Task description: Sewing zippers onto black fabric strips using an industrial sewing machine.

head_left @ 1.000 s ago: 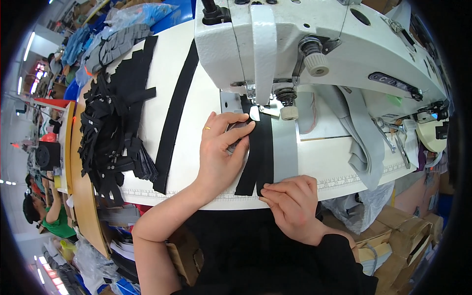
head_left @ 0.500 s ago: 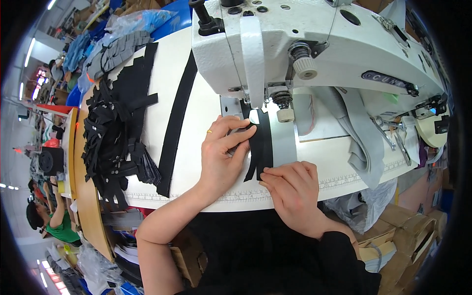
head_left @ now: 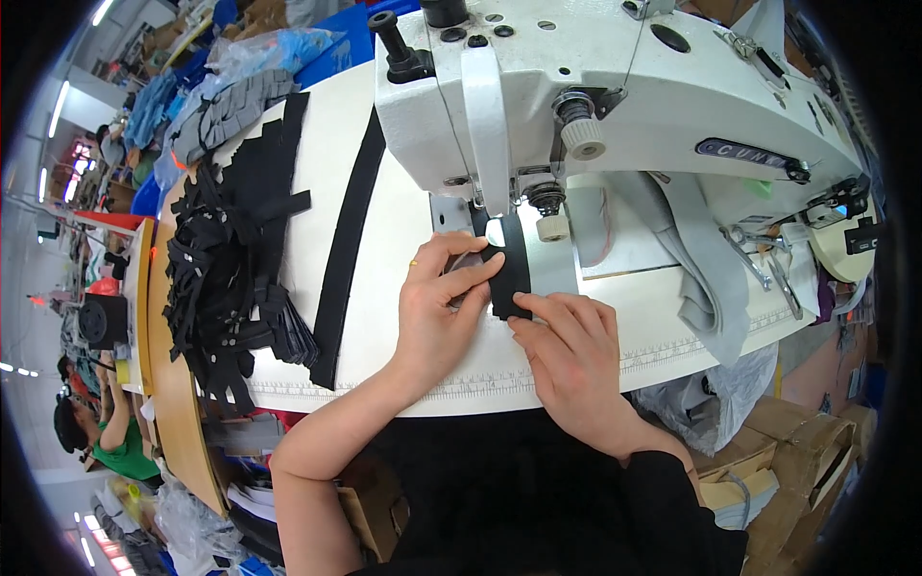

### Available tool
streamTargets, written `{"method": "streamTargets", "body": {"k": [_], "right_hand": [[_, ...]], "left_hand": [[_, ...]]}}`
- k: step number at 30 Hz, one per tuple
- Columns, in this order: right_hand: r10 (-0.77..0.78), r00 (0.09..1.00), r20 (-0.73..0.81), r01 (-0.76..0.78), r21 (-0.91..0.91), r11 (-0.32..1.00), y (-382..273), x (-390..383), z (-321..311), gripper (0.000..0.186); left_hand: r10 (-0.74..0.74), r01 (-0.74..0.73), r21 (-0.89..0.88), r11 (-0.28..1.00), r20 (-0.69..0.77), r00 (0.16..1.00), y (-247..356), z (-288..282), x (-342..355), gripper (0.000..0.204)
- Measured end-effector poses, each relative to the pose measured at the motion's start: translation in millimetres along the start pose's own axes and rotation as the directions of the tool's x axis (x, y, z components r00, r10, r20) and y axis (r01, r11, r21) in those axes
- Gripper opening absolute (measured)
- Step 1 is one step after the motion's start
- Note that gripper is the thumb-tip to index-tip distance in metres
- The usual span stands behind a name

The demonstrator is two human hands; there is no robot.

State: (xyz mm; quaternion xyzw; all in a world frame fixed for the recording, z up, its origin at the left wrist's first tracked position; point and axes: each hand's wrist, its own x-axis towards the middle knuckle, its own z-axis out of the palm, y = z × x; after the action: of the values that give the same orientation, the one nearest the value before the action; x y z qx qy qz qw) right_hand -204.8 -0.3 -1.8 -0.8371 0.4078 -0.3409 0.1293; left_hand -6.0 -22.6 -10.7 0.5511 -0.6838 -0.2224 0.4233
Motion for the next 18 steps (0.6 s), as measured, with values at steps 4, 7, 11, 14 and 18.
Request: {"method": "streamTargets", "body": {"k": [4, 7, 11, 14, 18], "right_hand": [[0.011, 0.999, 0.044, -0.01, -0.028, 1.0, 0, 2, -4, 0.034], [0.017, 0.998, 0.058, -0.016, -0.01, 1.0, 1, 2, -4, 0.04], [0.019, 0.997, 0.079, -0.019, -0.001, 1.0, 2, 2, -4, 0.042], [0.023, 0.996, 0.091, -0.025, 0.02, 0.999, 2, 2, -3, 0.042], [0.028, 0.995, 0.097, -0.031, 0.028, 0.999, 1, 0, -4, 0.04]], "left_hand": [[0.0, -0.002, 0.049, 0.999, 0.028, 1.0, 7, -2, 2, 0.044], [-0.107, 0.107, -0.072, 0.992, 0.002, 0.994, 12, 1, 3, 0.042], [-0.048, 0.046, -0.102, 0.994, -0.02, 0.999, 3, 2, 4, 0.036], [-0.06, 0.054, -0.128, 0.99, -0.041, 0.997, -1, 5, 3, 0.027], [-0.04, 0.037, -0.091, 0.995, -0.031, 0.999, 4, 3, 4, 0.022]]}}
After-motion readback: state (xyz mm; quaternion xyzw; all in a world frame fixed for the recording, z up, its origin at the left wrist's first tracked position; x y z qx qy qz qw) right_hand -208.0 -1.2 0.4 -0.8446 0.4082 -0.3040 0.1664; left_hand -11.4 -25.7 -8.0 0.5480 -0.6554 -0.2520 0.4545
